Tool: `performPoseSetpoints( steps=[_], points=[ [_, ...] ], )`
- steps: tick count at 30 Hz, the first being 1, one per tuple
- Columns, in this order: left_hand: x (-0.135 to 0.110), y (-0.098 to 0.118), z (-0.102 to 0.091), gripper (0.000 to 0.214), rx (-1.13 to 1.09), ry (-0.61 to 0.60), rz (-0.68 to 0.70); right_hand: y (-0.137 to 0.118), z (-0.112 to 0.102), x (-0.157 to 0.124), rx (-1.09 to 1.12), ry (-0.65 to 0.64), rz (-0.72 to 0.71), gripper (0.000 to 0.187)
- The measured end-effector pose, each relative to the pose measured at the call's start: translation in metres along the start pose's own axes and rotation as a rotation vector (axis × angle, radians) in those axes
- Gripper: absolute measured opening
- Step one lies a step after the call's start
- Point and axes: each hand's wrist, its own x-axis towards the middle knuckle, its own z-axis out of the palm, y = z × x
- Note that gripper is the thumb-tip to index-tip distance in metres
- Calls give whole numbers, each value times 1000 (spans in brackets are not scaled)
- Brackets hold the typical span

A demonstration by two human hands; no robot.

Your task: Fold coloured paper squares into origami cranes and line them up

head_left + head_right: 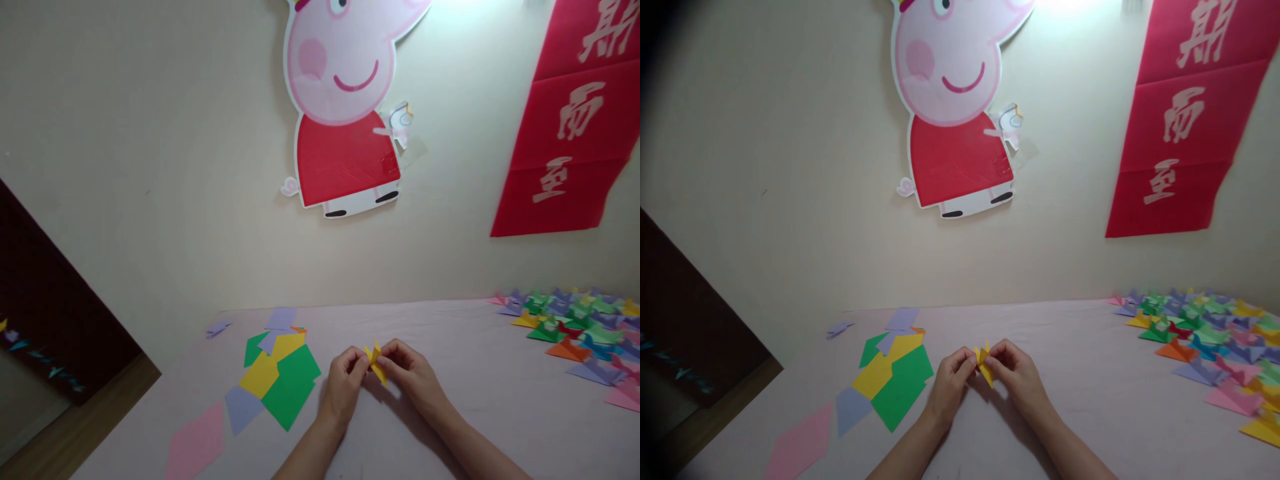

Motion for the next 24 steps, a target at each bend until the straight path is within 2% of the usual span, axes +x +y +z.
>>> performPoseSetpoints(
  steps=[8, 15, 21, 24],
  points=[
    [0, -6, 6, 23, 51, 58, 4, 12, 0, 4, 69, 85, -55, 38],
    [-2, -4, 8, 20, -2, 128, 26, 14, 2, 3, 94, 64, -34, 49],
    [-2, -5, 10, 20, -93, 120, 14, 8, 0, 2, -48, 4, -68, 34],
    [-2, -4, 11, 21, -133, 137, 35, 5, 1, -1, -87, 32, -76, 32]
  ],
)
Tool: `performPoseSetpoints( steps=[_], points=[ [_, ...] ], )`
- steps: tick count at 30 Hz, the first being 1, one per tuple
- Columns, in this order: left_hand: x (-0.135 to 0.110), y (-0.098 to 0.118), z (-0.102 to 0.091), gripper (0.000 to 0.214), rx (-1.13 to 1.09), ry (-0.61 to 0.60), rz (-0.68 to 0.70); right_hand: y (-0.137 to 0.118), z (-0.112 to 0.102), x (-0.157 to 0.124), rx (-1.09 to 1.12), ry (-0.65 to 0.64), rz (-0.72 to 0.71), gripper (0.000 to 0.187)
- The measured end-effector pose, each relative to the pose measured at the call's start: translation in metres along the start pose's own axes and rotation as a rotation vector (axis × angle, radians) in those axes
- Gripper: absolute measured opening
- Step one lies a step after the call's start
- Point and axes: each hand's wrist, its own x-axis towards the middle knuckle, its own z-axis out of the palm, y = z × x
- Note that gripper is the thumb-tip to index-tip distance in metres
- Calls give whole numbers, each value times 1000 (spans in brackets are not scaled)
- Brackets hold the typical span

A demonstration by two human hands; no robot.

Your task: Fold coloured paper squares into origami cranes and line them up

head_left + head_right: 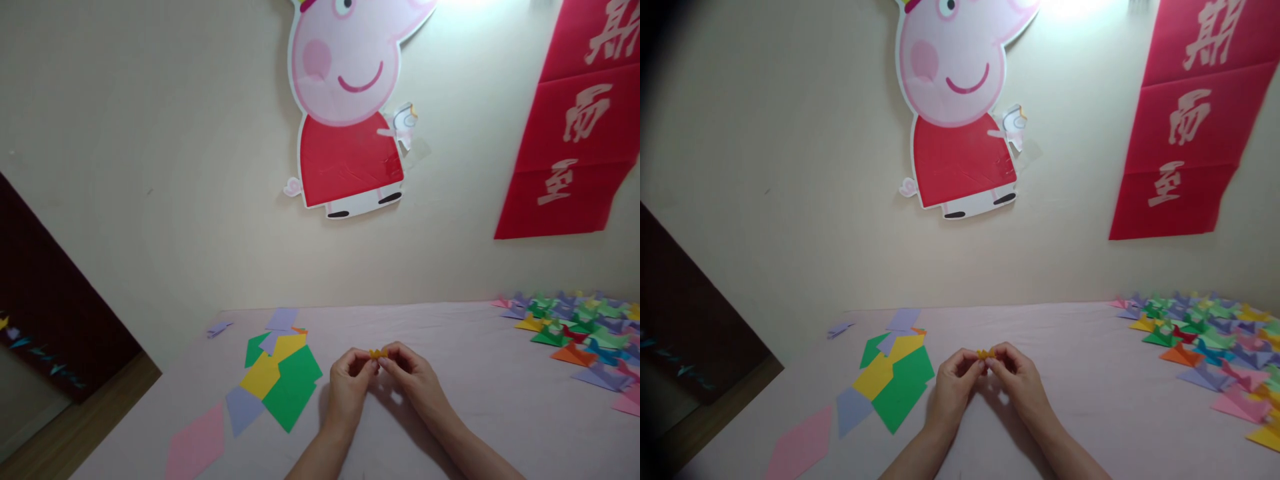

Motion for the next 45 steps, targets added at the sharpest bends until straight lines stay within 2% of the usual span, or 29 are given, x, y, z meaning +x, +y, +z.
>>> performPoseSetpoints(
  steps=[6, 19, 23, 27, 30, 33, 38, 41, 45],
  points=[
    [0, -3, 1, 17, -39, 79, 36, -3, 2, -1, 72, 40, 31, 36],
    [0, -5, 2, 23, -43, 99, -16, -1, 2, 1, 68, 125, 24, 42],
    [1, -7, 0, 25, -38, 113, -36, 2, 2, 3, 83, 107, 17, 42],
    [0, -7, -1, 27, -56, 50, -45, -3, 0, 5, 65, -47, 77, 44],
    [-3, -7, -1, 23, 61, 1, 8, -8, 0, 4, 53, -116, 92, 38],
    [-6, -7, -1, 21, 165, -45, 39, -9, -1, 2, 49, -105, 99, 39],
    [-6, -8, 0, 10, 312, -164, 9, -6, -5, 0, 101, -111, 88, 35],
    [-5, -6, 1, 18, 349, -167, 27, -6, -6, 1, 121, -128, 90, 33],
    [-5, -4, 1, 16, 352, -174, 32, -8, -5, 1, 84, -96, 103, 37]
  ],
)
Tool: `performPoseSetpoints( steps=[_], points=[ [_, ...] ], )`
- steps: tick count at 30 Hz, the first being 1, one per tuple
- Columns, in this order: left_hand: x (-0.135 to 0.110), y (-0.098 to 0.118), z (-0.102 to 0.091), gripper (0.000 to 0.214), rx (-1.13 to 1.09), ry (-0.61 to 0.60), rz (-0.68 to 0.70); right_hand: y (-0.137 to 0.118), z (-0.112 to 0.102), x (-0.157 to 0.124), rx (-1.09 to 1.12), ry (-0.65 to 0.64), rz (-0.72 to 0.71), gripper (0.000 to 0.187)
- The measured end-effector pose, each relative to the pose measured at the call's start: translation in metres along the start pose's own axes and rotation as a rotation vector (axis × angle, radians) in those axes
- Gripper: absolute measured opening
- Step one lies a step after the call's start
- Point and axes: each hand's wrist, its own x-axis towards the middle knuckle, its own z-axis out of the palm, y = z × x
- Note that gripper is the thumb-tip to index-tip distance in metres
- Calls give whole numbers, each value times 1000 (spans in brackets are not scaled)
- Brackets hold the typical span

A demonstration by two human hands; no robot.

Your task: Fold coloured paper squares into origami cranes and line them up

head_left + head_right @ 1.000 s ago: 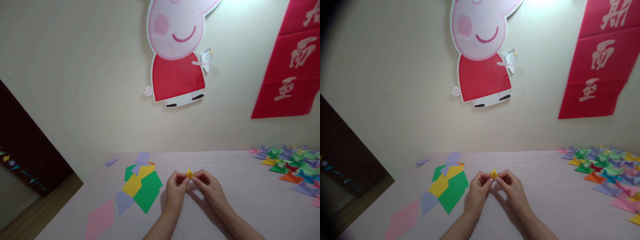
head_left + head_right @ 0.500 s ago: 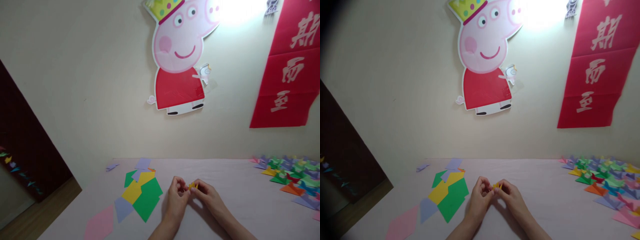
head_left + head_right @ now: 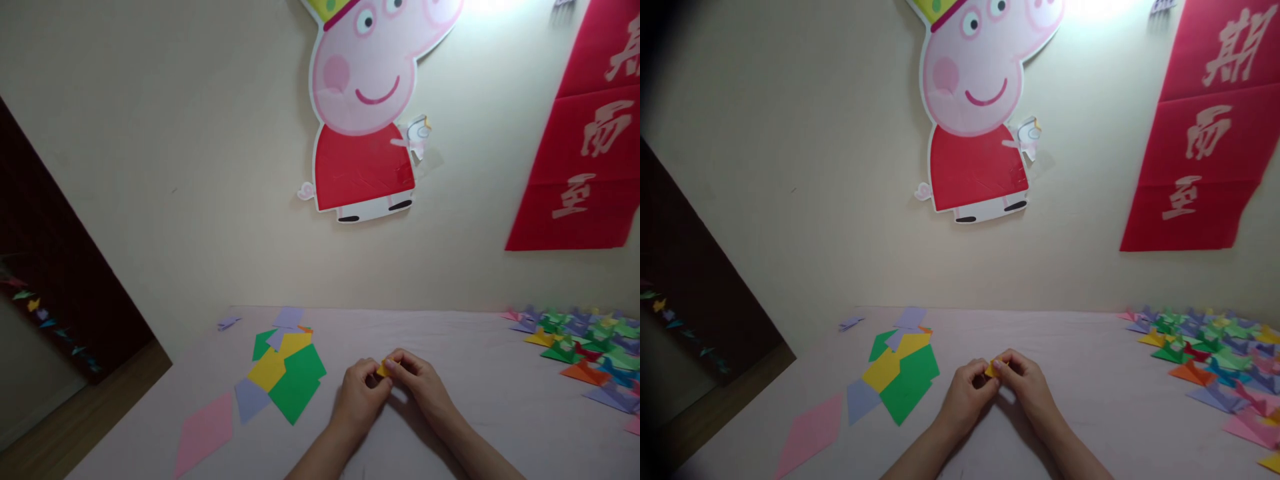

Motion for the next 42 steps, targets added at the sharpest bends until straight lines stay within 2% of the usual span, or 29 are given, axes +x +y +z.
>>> performPoseSetpoints(
  steps=[3, 7, 14, 24, 34, 42],
  points=[
    [-1, 1, -1, 16, -26, -27, 9, 1, 1, -1, -3, 31, 7, 37],
    [-2, 2, -4, 20, -87, -62, 17, 2, 1, -2, -23, 8, -1, 39],
    [0, 1, -2, 23, -122, -70, 27, 2, -3, -2, -32, 36, -48, 41],
    [3, -1, -4, 31, -147, 2, 51, 5, -3, 2, 15, 103, -103, 38],
    [-3, -2, 2, 30, -192, -85, 22, 5, 7, -16, 68, 92, -68, 38],
    [-2, -1, 0, 37, -228, -28, -22, 2, 8, -15, 30, 148, -126, 41]
  ],
)
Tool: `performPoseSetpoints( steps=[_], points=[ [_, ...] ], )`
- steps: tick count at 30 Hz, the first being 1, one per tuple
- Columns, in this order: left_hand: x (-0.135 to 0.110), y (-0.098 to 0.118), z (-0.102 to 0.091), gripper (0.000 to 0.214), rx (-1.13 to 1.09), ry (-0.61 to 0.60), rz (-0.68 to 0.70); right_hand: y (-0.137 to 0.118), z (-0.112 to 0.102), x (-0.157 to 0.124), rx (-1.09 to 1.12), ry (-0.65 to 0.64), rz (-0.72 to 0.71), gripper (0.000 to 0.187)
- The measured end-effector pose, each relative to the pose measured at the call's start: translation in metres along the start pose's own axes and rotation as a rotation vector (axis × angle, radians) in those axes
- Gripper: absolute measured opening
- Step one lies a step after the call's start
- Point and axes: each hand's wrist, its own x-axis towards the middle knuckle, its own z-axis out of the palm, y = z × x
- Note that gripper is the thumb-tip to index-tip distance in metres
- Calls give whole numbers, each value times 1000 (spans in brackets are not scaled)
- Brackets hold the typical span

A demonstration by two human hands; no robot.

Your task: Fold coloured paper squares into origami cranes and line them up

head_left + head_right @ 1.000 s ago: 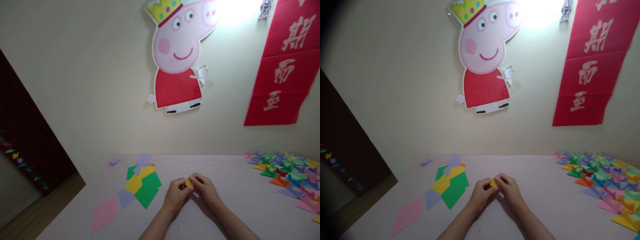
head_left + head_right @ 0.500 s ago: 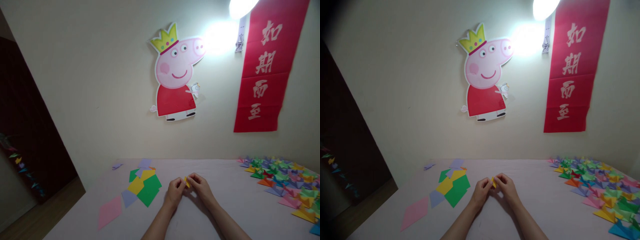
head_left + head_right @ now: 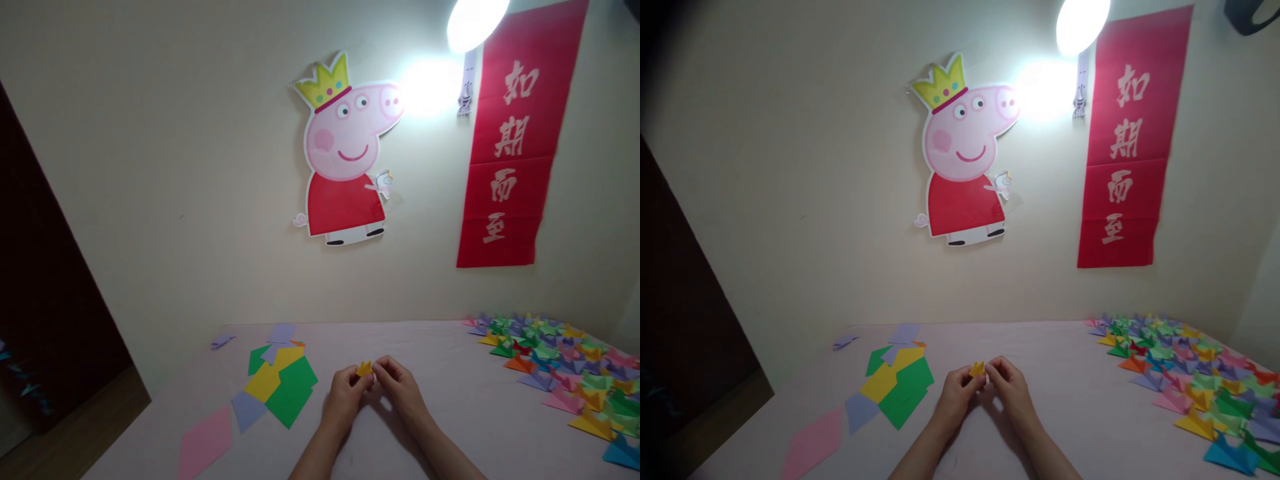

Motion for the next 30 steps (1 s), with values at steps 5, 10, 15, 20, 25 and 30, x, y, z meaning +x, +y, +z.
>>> performPoseSetpoints(
  steps=[5, 10, 15, 20, 25, 30],
  points=[
    [1, -1, 2, 37, 0, 2, -6, -1, -3, -1, -39, 58, -10, 44],
    [-1, -1, 1, 32, 18, 33, -14, 0, -7, 0, -69, 117, -8, 46],
    [-3, 3, -1, 26, 34, 23, 8, -3, -5, -1, -84, 60, 3, 45],
    [-4, 5, -2, 25, 3, -21, 30, -4, -3, -3, -83, 12, 29, 47],
    [-4, 3, -3, 27, -51, -83, 27, 0, -6, -5, -82, -2, 57, 48],
    [-2, 2, -5, 31, -56, -109, 26, 0, -7, -3, -75, -45, 56, 45]
  ],
)
